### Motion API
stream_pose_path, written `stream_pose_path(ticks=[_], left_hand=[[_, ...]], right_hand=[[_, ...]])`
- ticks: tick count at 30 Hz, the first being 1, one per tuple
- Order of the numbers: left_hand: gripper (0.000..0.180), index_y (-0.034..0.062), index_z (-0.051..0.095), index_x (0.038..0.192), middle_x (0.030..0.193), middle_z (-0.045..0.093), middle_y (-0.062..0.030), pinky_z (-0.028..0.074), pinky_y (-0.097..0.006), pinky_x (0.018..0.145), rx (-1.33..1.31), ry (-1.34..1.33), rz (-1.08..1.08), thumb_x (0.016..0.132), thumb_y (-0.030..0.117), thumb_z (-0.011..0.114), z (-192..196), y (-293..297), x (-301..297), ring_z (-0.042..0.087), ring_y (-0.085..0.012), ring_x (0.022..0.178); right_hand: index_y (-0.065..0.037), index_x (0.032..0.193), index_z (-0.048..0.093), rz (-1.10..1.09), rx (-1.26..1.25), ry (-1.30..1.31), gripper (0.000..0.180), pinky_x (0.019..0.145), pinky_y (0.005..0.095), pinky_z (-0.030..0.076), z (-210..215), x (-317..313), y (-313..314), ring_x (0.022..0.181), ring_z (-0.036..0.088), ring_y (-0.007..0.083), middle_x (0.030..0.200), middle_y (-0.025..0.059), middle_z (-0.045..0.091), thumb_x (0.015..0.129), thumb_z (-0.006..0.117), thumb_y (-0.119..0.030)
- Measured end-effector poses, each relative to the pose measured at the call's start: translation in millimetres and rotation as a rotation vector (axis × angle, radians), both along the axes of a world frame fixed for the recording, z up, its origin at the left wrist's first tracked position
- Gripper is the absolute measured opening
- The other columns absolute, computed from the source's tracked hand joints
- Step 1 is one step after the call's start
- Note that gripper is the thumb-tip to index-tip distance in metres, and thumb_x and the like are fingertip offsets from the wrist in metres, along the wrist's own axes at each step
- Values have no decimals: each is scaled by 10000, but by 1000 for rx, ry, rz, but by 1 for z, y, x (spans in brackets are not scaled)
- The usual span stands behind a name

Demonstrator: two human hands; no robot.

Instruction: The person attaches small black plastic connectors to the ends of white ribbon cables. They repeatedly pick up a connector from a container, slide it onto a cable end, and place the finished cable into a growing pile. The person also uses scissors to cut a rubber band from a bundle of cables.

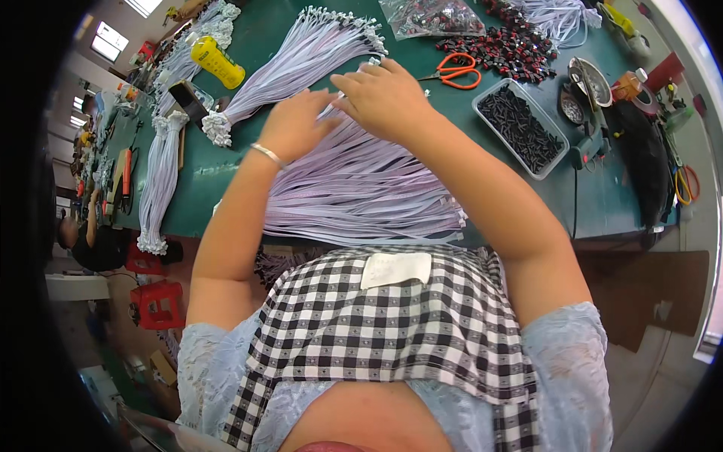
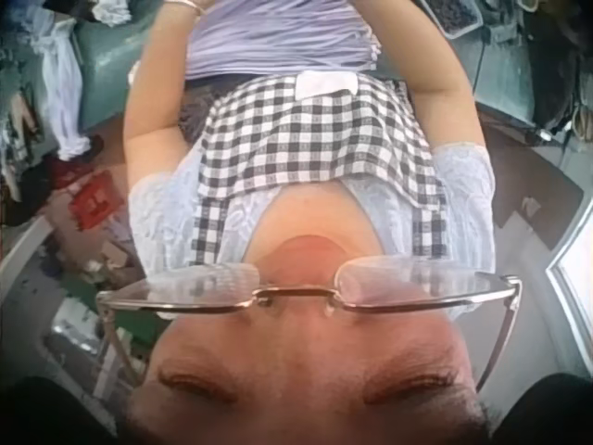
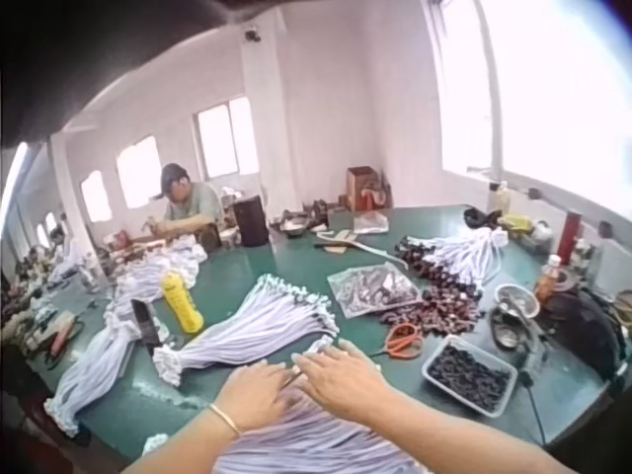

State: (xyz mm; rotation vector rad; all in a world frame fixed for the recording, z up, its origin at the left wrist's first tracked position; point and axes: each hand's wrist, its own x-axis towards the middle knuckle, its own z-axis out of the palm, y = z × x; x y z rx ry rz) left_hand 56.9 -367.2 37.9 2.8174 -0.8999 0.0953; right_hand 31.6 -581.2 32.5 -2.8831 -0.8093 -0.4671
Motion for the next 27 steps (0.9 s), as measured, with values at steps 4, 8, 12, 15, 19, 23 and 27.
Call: stream_pose_path(ticks=[4,8,12,15,19,23,27], left_hand=[[667,187,325,1450,1514,252,-168,187,-602,1083,182,137,152,900,530,485,-36,-7,-34,230,-380,1391],[677,219,272,1477,1547,170,-156,140,-603,1094,190,188,-52,912,552,443,-30,-14,-60,137,-391,1418],[643,234,286,1472,1549,167,-150,108,-589,1104,137,190,112,923,533,438,-32,-10,-50,133,-390,1417],[617,246,313,1463,1548,181,-131,98,-592,1107,136,138,89,928,532,423,-43,-11,-53,124,-382,1422],[614,254,324,1460,1551,185,-113,98,-588,1113,183,162,115,921,526,436,-36,-14,-51,113,-372,1428],[604,241,333,1449,1545,186,-101,132,-591,1101,163,75,89,909,456,497,-40,-18,-55,122,-379,1421],[562,240,355,1441,1544,195,-92,129,-580,1110,226,82,-19,928,443,466,-35,-15,-59,129,-368,1421]], right_hand=[[-92,1349,460,18,-96,29,694,1086,541,242,-36,-58,-18,1300,397,335,1373,186,462,825,576,-533],[-88,1381,439,-26,-116,312,745,1095,587,179,-8,-126,-36,1326,368,358,1400,193,441,838,519,-592],[-96,1385,442,-159,-163,306,753,1101,606,132,9,-128,-45,1337,359,345,1410,158,447,854,471,-628],[-80,1383,428,-202,-203,229,755,1097,577,180,27,-101,-29,1337,368,320,1403,140,458,858,468,-622],[-67,1369,436,82,-14,118,713,1093,503,256,0,-66,18,1315,397,310,1412,127,447,878,465,-583],[-36,1362,441,-118,-41,191,730,1022,490,342,-31,-80,-5,1309,415,293,1384,172,471,874,488,-577],[-24,1333,480,-194,-98,312,699,990,476,366,-13,-118,-14,1306,421,276,1428,173,418,890,471,-564]])
